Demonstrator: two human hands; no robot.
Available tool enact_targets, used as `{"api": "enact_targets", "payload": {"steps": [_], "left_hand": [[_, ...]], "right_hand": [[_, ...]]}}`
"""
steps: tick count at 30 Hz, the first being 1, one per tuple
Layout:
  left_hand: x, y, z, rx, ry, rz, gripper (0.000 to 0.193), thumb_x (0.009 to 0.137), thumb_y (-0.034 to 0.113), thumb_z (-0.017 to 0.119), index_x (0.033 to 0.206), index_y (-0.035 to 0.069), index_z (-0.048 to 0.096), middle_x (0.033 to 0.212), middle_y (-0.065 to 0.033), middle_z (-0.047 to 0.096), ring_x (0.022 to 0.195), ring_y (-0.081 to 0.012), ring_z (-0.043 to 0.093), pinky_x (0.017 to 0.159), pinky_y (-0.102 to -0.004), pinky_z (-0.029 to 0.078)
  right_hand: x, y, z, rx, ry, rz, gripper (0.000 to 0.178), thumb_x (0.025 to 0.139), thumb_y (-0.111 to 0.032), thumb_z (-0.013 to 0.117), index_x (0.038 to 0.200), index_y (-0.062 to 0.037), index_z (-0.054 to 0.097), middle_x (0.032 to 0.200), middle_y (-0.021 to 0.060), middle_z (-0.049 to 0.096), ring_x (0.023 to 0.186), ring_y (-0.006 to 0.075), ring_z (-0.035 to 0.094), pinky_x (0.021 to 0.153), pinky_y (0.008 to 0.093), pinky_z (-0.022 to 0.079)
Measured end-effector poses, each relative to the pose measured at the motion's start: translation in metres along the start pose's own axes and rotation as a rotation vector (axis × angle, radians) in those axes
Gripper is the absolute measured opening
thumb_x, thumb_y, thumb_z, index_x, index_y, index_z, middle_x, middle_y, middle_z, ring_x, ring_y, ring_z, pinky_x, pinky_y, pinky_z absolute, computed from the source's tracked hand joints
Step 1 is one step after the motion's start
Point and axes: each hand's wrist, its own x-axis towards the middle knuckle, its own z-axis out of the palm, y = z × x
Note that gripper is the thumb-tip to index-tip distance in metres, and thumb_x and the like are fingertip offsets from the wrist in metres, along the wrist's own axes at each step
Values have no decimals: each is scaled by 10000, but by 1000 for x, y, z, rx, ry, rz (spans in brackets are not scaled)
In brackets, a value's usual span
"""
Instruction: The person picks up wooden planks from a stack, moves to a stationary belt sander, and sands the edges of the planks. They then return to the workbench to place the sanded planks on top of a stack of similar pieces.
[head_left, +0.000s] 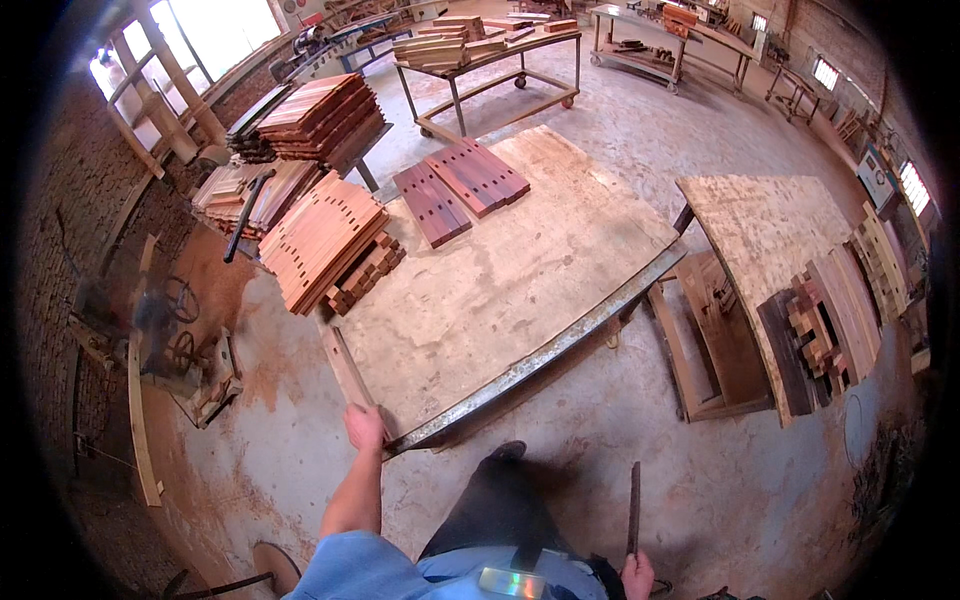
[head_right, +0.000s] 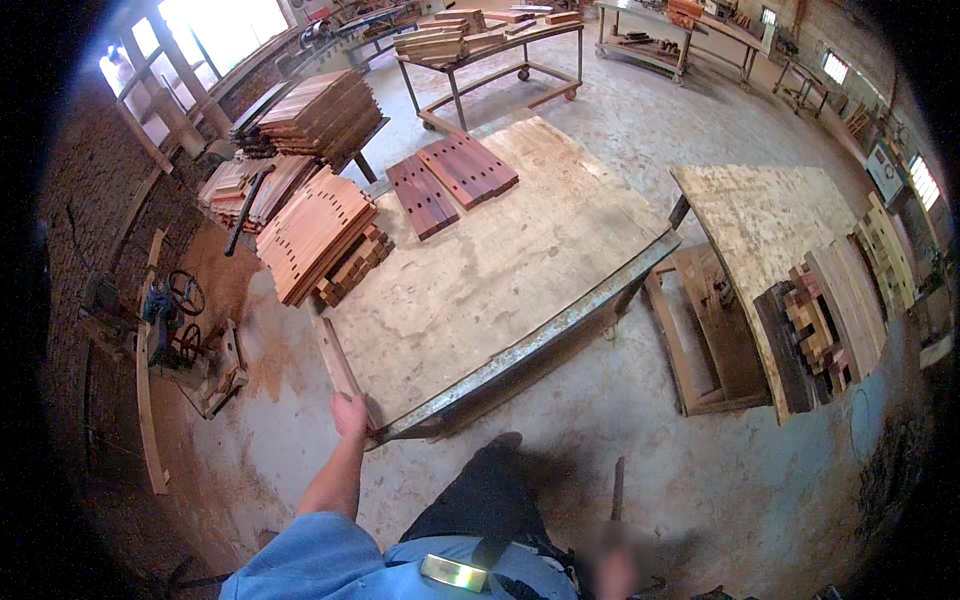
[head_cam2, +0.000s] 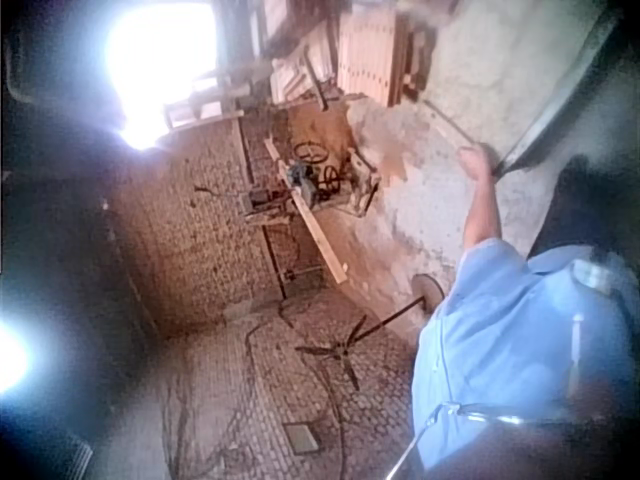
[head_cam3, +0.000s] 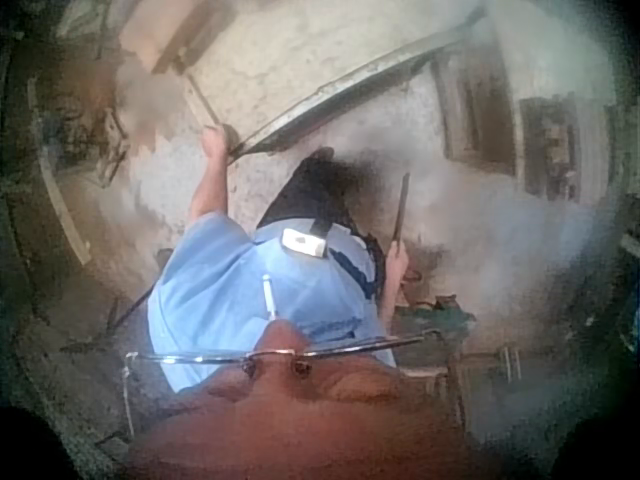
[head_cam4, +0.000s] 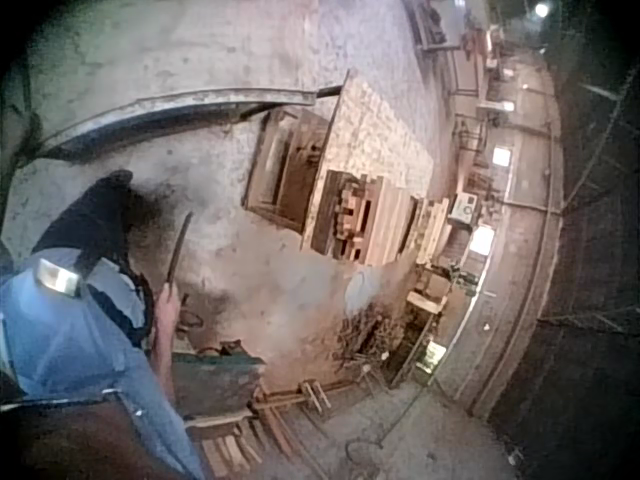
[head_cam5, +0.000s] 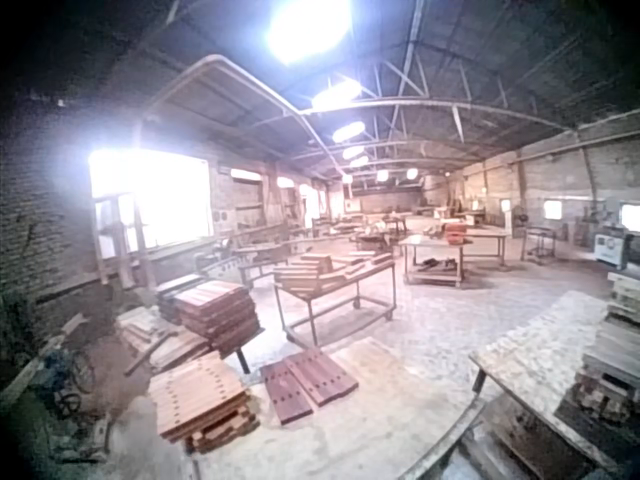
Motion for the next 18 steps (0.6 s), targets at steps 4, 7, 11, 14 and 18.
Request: {"api": "enact_targets", "payload": {"steps": [4,7,11,14,18], "left_hand": [[23,-34,20,-322,-115,22,313,765,227,602,879,-66,607,833,-225,645,789,-348,616,744,-418,475],[29,-44,27,-428,-148,32,329,780,226,593,914,-74,613,832,-230,649,777,-326,626,729,-403,481],[29,-44,34,-498,-157,34,323,791,226,584,916,-70,613,820,-219,648,772,-306,631,720,-394,483],[35,-48,33,-403,-178,31,313,794,223,581,905,-68,611,801,-208,647,762,-299,631,714,-397,483],[18,-25,14,-280,-136,14,283,765,213,591,851,-57,602,802,-212,643,769,-349,625,721,-422,483]], "right_hand": [[-9,3,14,-28,-62,-19,273,880,-300,492,996,-95,630,865,79,611,733,211,600,607,376,495],[-3,4,15,-43,-89,-30,252,872,-293,501,957,-99,638,838,80,606,726,217,599,589,381,492],[13,-8,-5,-54,-75,-33,231,863,-288,511,917,-107,644,809,76,603,690,221,597,563,391,486],[18,-10,-15,-71,-140,-42,222,860,-286,514,905,-119,654,797,76,609,672,224,601,550,397,487],[26,-21,-25,-20,-124,56,229,860,-289,515,915,-133,674,794,79,625,673,229,614,542,400,490]]}}
